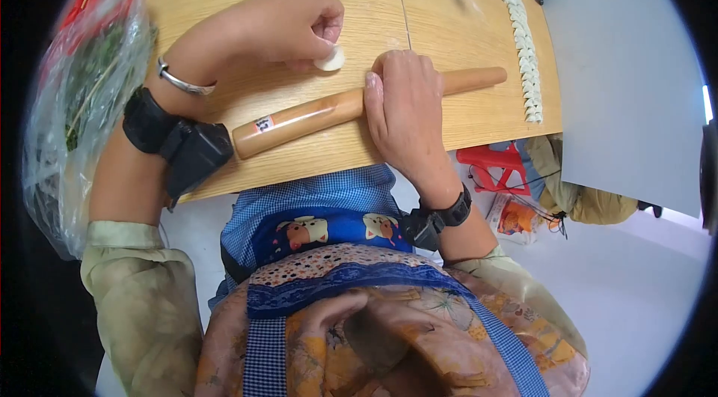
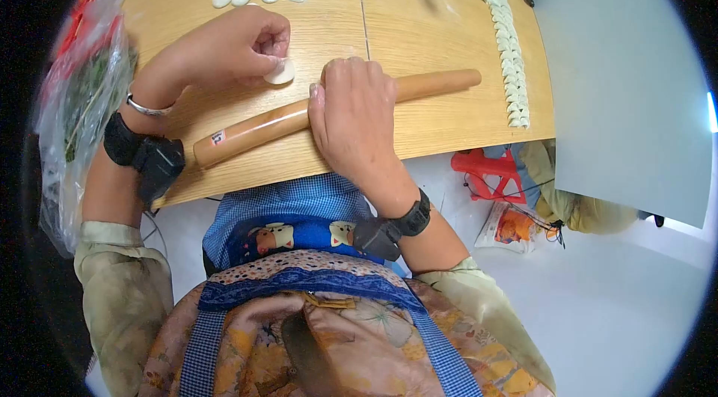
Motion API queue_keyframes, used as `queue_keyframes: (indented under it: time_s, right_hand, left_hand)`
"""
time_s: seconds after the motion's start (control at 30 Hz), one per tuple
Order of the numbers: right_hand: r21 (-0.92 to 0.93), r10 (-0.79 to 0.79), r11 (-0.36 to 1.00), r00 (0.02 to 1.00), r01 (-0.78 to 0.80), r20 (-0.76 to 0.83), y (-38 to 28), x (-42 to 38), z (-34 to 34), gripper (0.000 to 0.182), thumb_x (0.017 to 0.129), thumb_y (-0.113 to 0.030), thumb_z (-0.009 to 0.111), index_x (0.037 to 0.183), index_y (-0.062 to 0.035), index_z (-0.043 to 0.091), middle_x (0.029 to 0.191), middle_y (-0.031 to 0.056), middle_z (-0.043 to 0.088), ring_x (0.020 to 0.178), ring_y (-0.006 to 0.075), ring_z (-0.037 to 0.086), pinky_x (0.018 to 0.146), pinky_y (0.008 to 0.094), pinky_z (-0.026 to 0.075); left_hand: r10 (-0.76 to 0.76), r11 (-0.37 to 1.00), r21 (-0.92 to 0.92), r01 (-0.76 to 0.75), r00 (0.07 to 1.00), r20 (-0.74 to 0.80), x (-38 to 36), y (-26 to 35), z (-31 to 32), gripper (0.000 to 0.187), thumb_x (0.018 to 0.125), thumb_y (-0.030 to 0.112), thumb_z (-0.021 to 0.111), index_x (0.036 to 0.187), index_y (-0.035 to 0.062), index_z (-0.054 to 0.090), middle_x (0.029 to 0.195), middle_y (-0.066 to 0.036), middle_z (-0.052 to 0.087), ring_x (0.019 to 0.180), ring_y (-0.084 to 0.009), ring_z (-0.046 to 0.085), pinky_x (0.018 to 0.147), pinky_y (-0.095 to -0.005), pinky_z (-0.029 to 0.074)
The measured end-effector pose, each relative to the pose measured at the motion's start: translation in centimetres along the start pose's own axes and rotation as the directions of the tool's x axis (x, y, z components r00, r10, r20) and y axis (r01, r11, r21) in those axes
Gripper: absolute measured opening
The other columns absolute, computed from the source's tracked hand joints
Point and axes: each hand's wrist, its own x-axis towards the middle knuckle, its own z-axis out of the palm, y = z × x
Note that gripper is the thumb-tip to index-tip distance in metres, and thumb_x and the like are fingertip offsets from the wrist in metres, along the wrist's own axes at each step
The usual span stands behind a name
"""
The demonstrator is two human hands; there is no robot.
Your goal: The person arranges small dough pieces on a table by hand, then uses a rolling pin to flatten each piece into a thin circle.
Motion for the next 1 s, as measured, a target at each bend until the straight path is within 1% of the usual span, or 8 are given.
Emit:
queue_keyframes:
  time_s: [0.07, 0.1, 0.17, 0.27, 0.43, 0.7, 0.8, 1.0]
  right_hand:
    - [0.009, 0.008, 1.000, 1.000, -0.008, -0.003, 0.1, -0.3, -0.1, 0.015, 0.092, -0.015, 0.061, 0.099, -0.0047, 0.053, 0.092, 0.0154, 0.053, 0.089, 0.0351, 0.051, 0.079, 0.0489, 0.037]
    - [0.013, 0.002, 1.000, 1.000, -0.002, -0.009, 0.1, -0.3, 0.0, 0.015, 0.092, -0.016, 0.061, 0.099, -0.0046, 0.053, 0.092, 0.0155, 0.053, 0.089, 0.0350, 0.051, 0.079, 0.0488, 0.037]
    - [0.018, -0.005, 1.000, 1.000, 0.005, -0.015, 0.1, 0.0, 0.2, 0.016, 0.092, -0.016, 0.061, 0.099, -0.0045, 0.053, 0.092, 0.0155, 0.053, 0.089, 0.0349, 0.051, 0.079, 0.0487, 0.037]
    - [-0.017, -0.008, 1.000, 1.000, 0.008, -0.019, 0.3, 1.4, 0.7, 0.016, 0.091, -0.016, 0.062, 0.098, -0.0044, 0.053, 0.092, 0.0152, 0.053, 0.088, 0.0346, 0.051, 0.077, 0.0483, 0.038]
    - [-0.051, -0.089, 0.995, 0.995, 0.087, -0.049, 1.6, 4.9, 2.4, 0.013, 0.089, -0.015, 0.060, 0.092, -0.0031, 0.055, 0.087, 0.0152, 0.059, 0.085, 0.0355, 0.056, 0.073, 0.0494, 0.044]
    - [-0.039, -0.051, 0.998, 0.998, 0.053, 0.044, 2.2, 9.8, 4.3, 0.015, 0.087, -0.013, 0.058, 0.092, 0.0006, 0.059, 0.091, 0.0203, 0.067, 0.088, 0.0403, 0.062, 0.076, 0.0521, 0.050]
    - [-0.044, -0.034, 0.998, 0.998, 0.036, 0.046, 2.0, 9.4, 4.1, 0.015, 0.087, -0.014, 0.058, 0.093, 0.0003, 0.059, 0.091, 0.0202, 0.067, 0.088, 0.0403, 0.062, 0.076, 0.0522, 0.049]
    - [-0.016, -0.026, 1.000, 1.000, 0.026, 0.001, 0.5, 3.7, 1.7, 0.015, 0.090, -0.017, 0.061, 0.094, -0.0034, 0.054, 0.087, 0.0167, 0.058, 0.085, 0.0374, 0.055, 0.077, 0.0514, 0.042]
  left_hand:
    - [-0.173, 0.929, -0.323, 0.181, 0.983, 0.054, -0.1, 0.3, 0.0, 0.012, 0.079, 0.008, 0.070, 0.076, -0.0015, 0.063, 0.065, -0.004, 0.060, 0.062, -0.0129, 0.056, 0.057, -0.0315, 0.047]
    - [-0.170, 0.930, -0.321, 0.179, 0.984, 0.057, 0.0, 0.1, 0.0, 0.012, 0.079, 0.008, 0.070, 0.076, -0.0015, 0.063, 0.065, -0.004, 0.060, 0.062, -0.0129, 0.056, 0.057, -0.0315, 0.047]
    - [-0.098, 0.995, -0.025, 0.100, 0.993, 0.067, 0.2, -0.6, -0.3, 0.012, 0.079, 0.008, 0.070, 0.077, -0.0028, 0.065, 0.064, -0.006, 0.061, 0.060, -0.0131, 0.053, 0.056, -0.0314, 0.045]
    - [-0.087, 0.991, 0.101, 0.087, 0.996, -0.004, 0.0, -0.6, -0.3, 0.013, 0.079, 0.009, 0.071, 0.077, -0.0036, 0.068, 0.063, -0.008, 0.061, 0.059, -0.0136, 0.053, 0.056, -0.0321, 0.045]
    - [-0.075, 0.991, 0.112, 0.075, 0.997, -0.006, -0.1, -0.8, -0.7, 0.019, 0.082, 0.014, 0.070, 0.079, -0.0049, 0.069, 0.062, -0.010, 0.062, 0.058, -0.0144, 0.053, 0.056, -0.0332, 0.045]
    - [-0.095, 0.995, -0.003, 0.095, 0.995, 0.005, -0.2, -0.9, -1.1, 0.029, 0.092, 0.021, 0.066, 0.084, -0.0070, 0.071, 0.063, -0.008, 0.063, 0.058, -0.0136, 0.055, 0.055, -0.0331, 0.046]
    - [-0.125, 0.991, 0.039, 0.124, 0.992, 0.010, -0.1, -0.8, -1.2, 0.029, 0.089, 0.021, 0.068, 0.083, -0.0067, 0.071, 0.063, -0.008, 0.063, 0.058, -0.0132, 0.055, 0.055, -0.0330, 0.046]
    - [-0.031, 0.997, 0.066, 0.028, 0.999, 0.041, 0.0, -0.5, -0.3, 0.017, 0.079, 0.013, 0.074, 0.081, -0.0030, 0.068, 0.066, -0.007, 0.063, 0.060, -0.0145, 0.057, 0.057, -0.0324, 0.048]
